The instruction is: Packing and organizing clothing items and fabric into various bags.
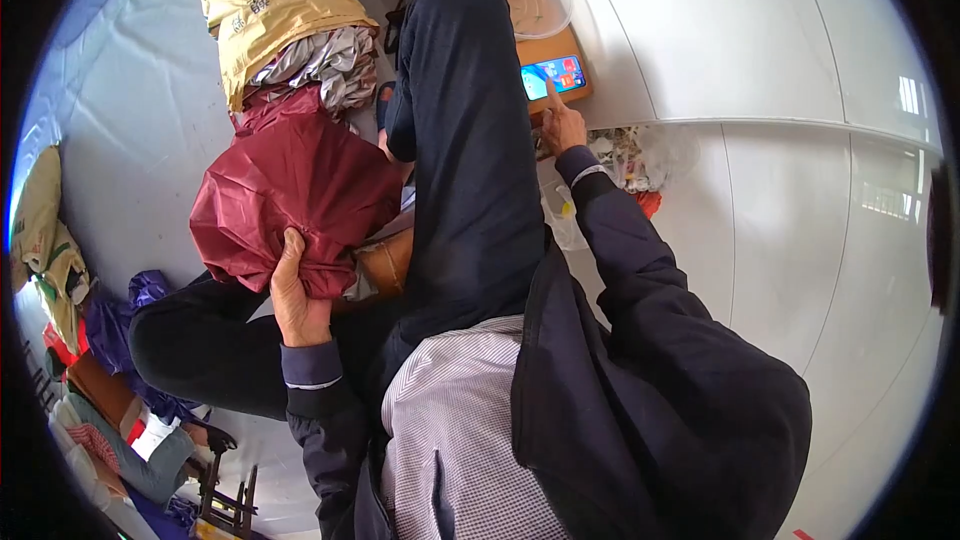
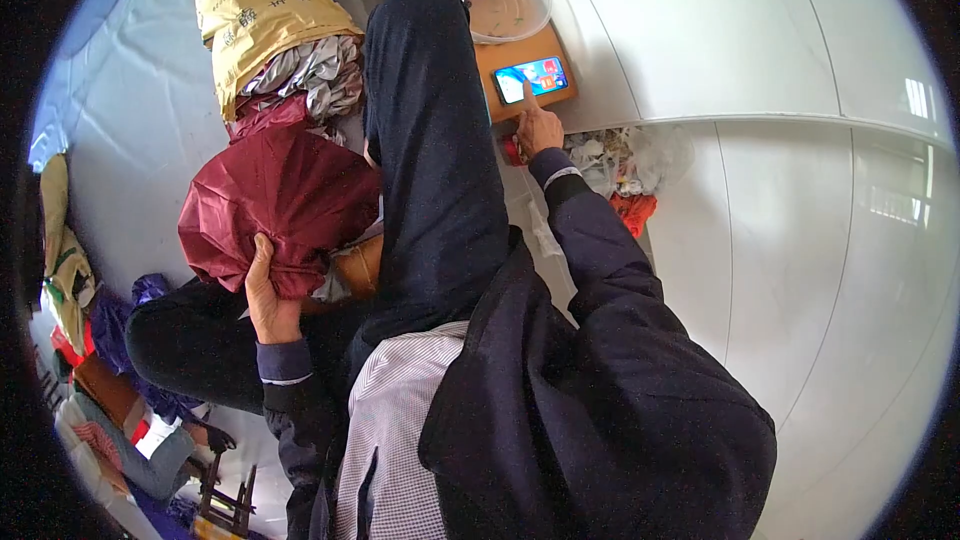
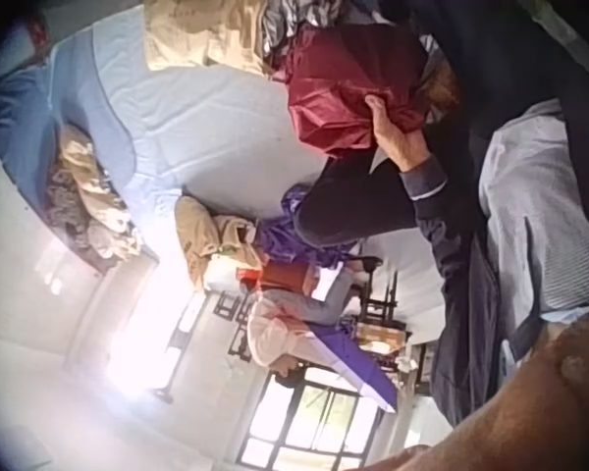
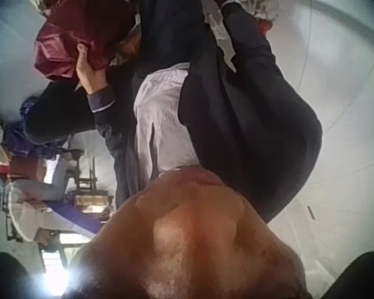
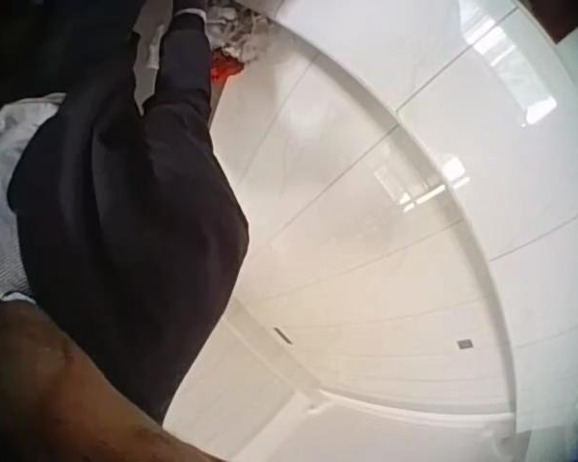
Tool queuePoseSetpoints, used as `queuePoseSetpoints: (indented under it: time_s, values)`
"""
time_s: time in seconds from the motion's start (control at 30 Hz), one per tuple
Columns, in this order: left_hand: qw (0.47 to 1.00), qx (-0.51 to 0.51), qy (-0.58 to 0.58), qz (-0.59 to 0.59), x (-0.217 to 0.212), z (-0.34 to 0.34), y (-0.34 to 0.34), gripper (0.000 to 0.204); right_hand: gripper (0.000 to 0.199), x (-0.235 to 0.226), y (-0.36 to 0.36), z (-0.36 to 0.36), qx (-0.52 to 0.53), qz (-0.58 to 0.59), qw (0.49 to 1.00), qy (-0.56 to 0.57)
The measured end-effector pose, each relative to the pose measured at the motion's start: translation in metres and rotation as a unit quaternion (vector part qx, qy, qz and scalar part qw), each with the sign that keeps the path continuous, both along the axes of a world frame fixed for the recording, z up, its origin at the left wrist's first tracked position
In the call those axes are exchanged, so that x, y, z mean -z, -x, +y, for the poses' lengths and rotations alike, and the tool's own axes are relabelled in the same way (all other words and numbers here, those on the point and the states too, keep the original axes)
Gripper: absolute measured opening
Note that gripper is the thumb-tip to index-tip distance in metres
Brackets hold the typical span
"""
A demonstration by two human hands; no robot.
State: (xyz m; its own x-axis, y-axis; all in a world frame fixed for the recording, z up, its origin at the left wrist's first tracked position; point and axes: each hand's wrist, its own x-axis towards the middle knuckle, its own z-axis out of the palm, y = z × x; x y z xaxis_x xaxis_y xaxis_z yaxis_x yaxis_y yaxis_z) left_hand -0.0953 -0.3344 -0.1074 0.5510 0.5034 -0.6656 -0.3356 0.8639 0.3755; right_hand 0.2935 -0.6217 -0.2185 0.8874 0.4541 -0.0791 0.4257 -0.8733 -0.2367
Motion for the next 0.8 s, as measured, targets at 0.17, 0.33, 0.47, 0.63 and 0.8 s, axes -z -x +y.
queuePoseSetpoints:
  time_s: [0.17,0.33,0.47,0.63,0.8]
  values:
    - [1.0,-0.004,0.001,0.016,0.005,0.0,0.005,0.023,0.071,-0.012,-0.011,0.01,-0.006,0.002,0.998,0.069]
    - [1.0,-0.005,-0.002,0.016,0.005,-0.001,0.004,0.023,0.073,-0.005,-0.02,0.006,-0.025,-0.007,0.998,0.061]
    - [1.0,0.0,-0.002,0.007,0.002,-0.001,0.004,0.023,0.076,-0.002,-0.021,0.003,-0.025,0.004,0.997,0.076]
    - [1.0,-0.003,0.001,0.003,0.003,-0.002,0.006,0.023,0.057,-0.001,-0.014,-0.004,-0.048,-0.035,0.994,0.087]
    - [1.0,0.004,0.003,-0.009,0.002,-0.001,0.004,0.025,0.036,0.001,-0.008,-0.022,-0.04,-0.105,0.993,0.044]
